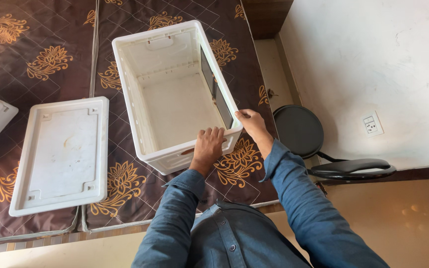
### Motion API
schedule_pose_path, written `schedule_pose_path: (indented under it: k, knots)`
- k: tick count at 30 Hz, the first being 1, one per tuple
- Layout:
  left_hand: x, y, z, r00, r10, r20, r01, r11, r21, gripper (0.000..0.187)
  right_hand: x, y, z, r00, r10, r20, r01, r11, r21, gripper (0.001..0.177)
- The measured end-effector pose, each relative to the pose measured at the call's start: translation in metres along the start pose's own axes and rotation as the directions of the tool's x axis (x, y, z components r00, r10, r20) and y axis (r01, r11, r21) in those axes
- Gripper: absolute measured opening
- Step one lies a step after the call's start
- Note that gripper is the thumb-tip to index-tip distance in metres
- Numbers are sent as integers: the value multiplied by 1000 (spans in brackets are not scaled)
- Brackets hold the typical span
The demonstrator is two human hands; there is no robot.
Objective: The person unfolds a collapsed white plastic storage box on a bed, expands its sides into a rectangular shape, and secures the lid. The person then flips the box over to show the front with a mesh window and handle.
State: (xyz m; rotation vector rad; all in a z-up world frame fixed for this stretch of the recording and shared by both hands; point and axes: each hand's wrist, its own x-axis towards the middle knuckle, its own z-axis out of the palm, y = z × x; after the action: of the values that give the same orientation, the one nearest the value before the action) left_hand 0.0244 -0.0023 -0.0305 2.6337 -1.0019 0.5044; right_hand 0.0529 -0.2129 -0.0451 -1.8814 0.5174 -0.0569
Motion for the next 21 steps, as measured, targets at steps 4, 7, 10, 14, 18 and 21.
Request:
schedule_pose_path:
  k: [4, 7, 10, 14, 18, 21]
  knots:
    - [0, 1, -3, 1000, -2, -2, 2, 1000, -23, 27, 6, 9, 1, 1000, 29, -6, -29, 999, -46, 37]
    - [1, 2, -5, 1000, -5, 7, 5, 999, -49, 26, 8, 15, 1, 1000, 22, 5, -22, 1000, 0, 36]
    - [1, 5, -6, 1000, -20, 5, 20, 995, -95, 26, 6, 18, 1, 999, 34, -5, -34, 999, -6, 36]
    - [1, 5, -5, 1000, -14, -2, 14, 992, -128, 26, 3, 15, 2, 1000, -9, -25, 9, 1000, -8, 38]
    - [2, 3, -6, 1000, -13, 21, 16, 990, -138, 29, -2, 7, 2, 996, 87, -29, -89, 992, -85, 39]
    - [0, 2, -9, 1000, -17, 18, 19, 989, -149, 33, -6, 2, 2, 998, 45, -35, -48, 995, -92, 40]
